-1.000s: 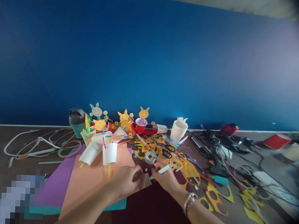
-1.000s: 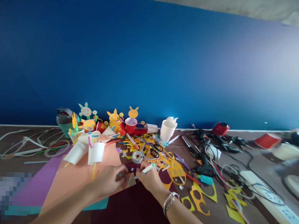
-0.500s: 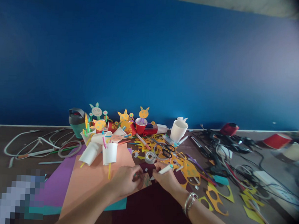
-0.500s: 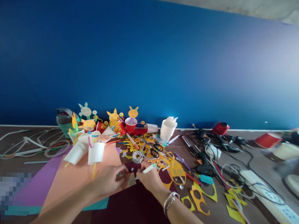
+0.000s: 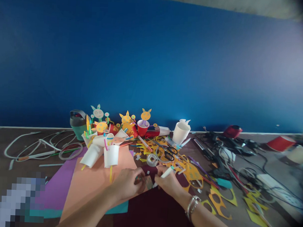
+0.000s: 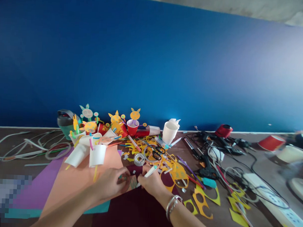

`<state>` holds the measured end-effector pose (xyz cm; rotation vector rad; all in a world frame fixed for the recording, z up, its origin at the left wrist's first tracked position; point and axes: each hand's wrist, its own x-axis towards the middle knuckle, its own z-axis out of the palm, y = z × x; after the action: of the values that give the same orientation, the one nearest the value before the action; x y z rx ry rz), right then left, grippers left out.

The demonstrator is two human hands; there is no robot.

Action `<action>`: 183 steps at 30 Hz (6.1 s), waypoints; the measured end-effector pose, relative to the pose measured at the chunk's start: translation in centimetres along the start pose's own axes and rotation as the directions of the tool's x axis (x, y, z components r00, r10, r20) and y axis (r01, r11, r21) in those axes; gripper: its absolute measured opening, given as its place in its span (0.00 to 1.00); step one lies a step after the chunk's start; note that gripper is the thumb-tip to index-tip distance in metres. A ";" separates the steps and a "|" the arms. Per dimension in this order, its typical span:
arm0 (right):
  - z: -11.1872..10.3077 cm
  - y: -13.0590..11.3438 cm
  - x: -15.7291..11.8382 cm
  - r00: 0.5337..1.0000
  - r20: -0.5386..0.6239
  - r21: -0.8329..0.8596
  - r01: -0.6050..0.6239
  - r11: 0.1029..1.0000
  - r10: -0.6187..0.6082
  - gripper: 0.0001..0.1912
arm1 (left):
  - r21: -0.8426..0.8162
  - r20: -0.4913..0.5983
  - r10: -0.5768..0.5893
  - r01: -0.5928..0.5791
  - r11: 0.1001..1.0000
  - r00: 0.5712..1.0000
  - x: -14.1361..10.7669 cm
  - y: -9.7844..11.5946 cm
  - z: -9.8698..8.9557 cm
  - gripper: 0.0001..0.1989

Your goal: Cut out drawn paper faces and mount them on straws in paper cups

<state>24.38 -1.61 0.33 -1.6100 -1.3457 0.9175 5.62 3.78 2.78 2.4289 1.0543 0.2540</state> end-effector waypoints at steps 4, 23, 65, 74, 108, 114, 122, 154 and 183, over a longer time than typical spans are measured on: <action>0.0 -0.5 -0.3 0.999 -0.008 0.120 0.041 0.992 -0.041 0.12 | 0.012 0.030 -0.012 0.011 1.000 0.999 0.0 0.0 -0.1 0.10; 0.8 -0.1 -0.2 0.996 0.020 -0.044 0.092 0.995 -0.092 0.12 | 0.006 0.013 -0.006 0.006 1.000 1.000 0.0 0.3 -0.4 0.10; 0.1 0.1 0.0 0.998 -0.051 0.161 0.051 0.986 -0.044 0.09 | -0.015 0.017 0.003 -0.002 1.000 1.000 0.0 0.1 -0.1 0.10; 0.0 0.3 0.0 1.000 -0.020 0.021 -0.001 1.000 0.001 0.09 | -0.004 0.001 0.016 -0.016 1.000 1.000 0.0 -0.1 0.0 0.10; 0.4 0.6 0.2 0.991 -0.105 -0.026 0.078 0.997 -0.080 0.11 | 0.000 0.019 0.011 -0.011 1.000 1.000 0.0 0.2 -0.3 0.10; 0.4 0.4 0.1 0.995 -0.100 -0.014 0.025 1.000 -0.026 0.09 | 0.005 0.022 0.006 -0.006 1.000 1.000 0.0 0.1 -0.2 0.10; -0.4 -1.2 -0.4 0.996 -0.082 0.417 0.004 0.909 0.033 0.13 | -0.104 -0.036 -0.039 0.035 0.994 0.999 -0.7 1.0 -0.5 0.23; 3.2 -2.6 0.1 0.972 -0.091 0.357 0.237 0.904 -0.219 0.17 | -0.129 -0.271 0.197 -0.238 0.963 0.942 -1.2 0.9 0.7 0.17; 0.1 -0.7 -0.5 0.994 0.102 0.219 0.028 0.975 -0.051 0.10 | 0.131 0.019 -0.109 0.105 0.986 0.994 0.6 -1.3 0.4 0.11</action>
<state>23.96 -2.04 0.91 -1.3796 -1.2957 1.0997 5.33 4.86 1.77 2.4724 1.2202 0.1213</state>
